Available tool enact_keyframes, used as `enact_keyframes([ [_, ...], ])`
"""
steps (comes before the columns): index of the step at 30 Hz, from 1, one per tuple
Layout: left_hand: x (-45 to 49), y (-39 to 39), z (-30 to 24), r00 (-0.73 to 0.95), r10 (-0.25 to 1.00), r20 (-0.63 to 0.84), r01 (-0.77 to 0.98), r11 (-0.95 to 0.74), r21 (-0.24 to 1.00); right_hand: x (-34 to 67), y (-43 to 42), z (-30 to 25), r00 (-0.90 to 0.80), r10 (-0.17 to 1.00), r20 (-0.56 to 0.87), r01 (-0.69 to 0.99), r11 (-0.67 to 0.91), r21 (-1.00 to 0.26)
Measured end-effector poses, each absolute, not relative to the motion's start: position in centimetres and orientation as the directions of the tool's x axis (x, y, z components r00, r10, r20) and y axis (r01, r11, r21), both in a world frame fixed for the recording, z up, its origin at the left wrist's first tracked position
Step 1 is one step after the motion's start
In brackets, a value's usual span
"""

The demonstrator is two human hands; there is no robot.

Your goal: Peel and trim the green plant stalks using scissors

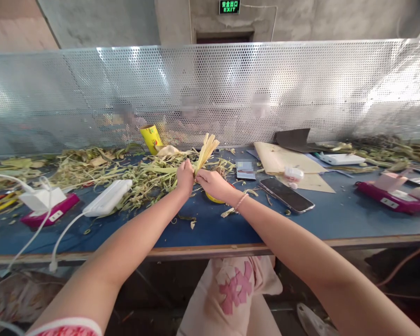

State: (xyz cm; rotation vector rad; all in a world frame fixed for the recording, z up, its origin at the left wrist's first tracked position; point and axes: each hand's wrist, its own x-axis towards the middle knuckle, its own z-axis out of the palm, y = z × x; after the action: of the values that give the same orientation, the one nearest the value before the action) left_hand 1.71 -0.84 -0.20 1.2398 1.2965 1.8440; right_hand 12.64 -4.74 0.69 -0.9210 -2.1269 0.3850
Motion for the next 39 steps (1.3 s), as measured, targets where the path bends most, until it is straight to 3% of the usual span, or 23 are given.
enact_keyframes([
  [15,1.3,-0.4,0.3,-0.438,0.837,0.328,-0.005,-0.368,0.930,13.1,-4.7,1.1,-0.530,0.676,0.512,0.434,0.735,-0.522],
  [28,1.5,-0.1,-0.3,-0.440,0.838,0.321,0.037,-0.340,0.940,13.7,-3.9,0.6,-0.607,0.612,0.507,0.357,0.780,-0.514],
  [33,1.1,-0.2,0.1,-0.309,0.901,0.304,-0.113,-0.352,0.929,14.4,-3.1,0.6,-0.433,0.742,0.512,0.444,0.669,-0.596],
  [39,0.6,-0.2,0.2,-0.111,0.867,0.485,-0.016,-0.490,0.872,15.3,-1.9,0.3,-0.263,0.857,0.443,0.504,0.513,-0.694],
])
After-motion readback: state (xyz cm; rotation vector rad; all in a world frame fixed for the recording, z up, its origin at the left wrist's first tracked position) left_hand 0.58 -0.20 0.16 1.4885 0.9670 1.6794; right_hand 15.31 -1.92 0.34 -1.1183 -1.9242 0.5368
